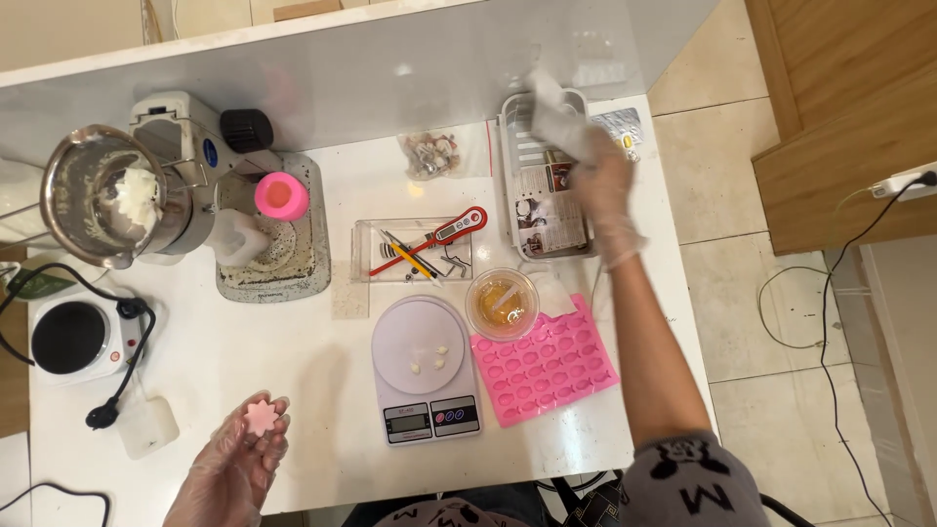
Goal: Applying wax decorative elements to a base candle using a heat gun and carving tool.
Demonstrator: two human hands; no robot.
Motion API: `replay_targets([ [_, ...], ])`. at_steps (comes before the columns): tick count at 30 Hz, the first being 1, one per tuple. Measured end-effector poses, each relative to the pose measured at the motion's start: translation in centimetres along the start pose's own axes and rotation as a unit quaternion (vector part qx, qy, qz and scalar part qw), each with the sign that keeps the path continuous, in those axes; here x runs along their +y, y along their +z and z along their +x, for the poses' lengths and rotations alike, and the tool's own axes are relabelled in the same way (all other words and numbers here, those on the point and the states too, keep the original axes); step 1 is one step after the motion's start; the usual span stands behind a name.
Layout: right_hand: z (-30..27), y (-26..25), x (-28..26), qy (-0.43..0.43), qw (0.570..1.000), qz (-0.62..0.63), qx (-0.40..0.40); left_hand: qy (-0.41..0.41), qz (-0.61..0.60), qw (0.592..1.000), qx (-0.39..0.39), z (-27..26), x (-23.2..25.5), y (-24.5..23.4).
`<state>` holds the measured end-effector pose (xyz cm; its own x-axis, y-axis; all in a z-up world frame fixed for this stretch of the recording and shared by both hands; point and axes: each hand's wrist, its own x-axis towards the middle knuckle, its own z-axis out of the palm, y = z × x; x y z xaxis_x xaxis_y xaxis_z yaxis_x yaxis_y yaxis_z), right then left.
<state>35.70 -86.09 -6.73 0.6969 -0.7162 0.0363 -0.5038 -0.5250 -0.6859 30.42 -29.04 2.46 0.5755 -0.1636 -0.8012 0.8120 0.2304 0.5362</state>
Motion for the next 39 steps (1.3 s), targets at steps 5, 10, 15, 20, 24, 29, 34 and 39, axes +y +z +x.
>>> replay_targets([
  [5,-0.5,-5.5,-0.1,-0.161,0.976,-0.134,0.064,-0.023,-0.003,0.999,0.037,-0.4,0.9,2.9],
  [10,-1.9,-1.7,-1.7,-0.295,0.924,-0.241,-0.017,-0.036,0.017,0.998,0.050,-1.6,2.0,6.4],
  [15,-1.8,1.9,-4.2,-0.114,0.784,-0.507,-0.340,-0.028,0.029,0.998,0.052,-1.8,2.5,6.9],
  [20,-0.2,1.8,-4.8,-0.055,0.902,-0.332,-0.270,-0.028,0.029,0.998,0.048,-1.8,2.7,6.2],
  [24,-1.5,-4.6,-13.6,0.276,0.926,0.152,-0.207,-0.037,0.025,0.997,0.055,-1.6,2.9,6.1],
  [29,5.4,-3.4,-5.3,0.051,0.957,-0.149,-0.245,-0.007,0.018,0.999,0.042,-1.0,1.6,5.8],
  [34,4.3,-3.7,-5.3,-0.009,0.927,-0.183,-0.327,-0.001,0.004,0.999,0.033,-1.0,0.8,5.5],
  [39,1.9,-4.6,-7.3,-0.017,0.952,-0.213,-0.219,0.013,-0.025,0.999,0.027,-1.2,0.2,5.1],
])
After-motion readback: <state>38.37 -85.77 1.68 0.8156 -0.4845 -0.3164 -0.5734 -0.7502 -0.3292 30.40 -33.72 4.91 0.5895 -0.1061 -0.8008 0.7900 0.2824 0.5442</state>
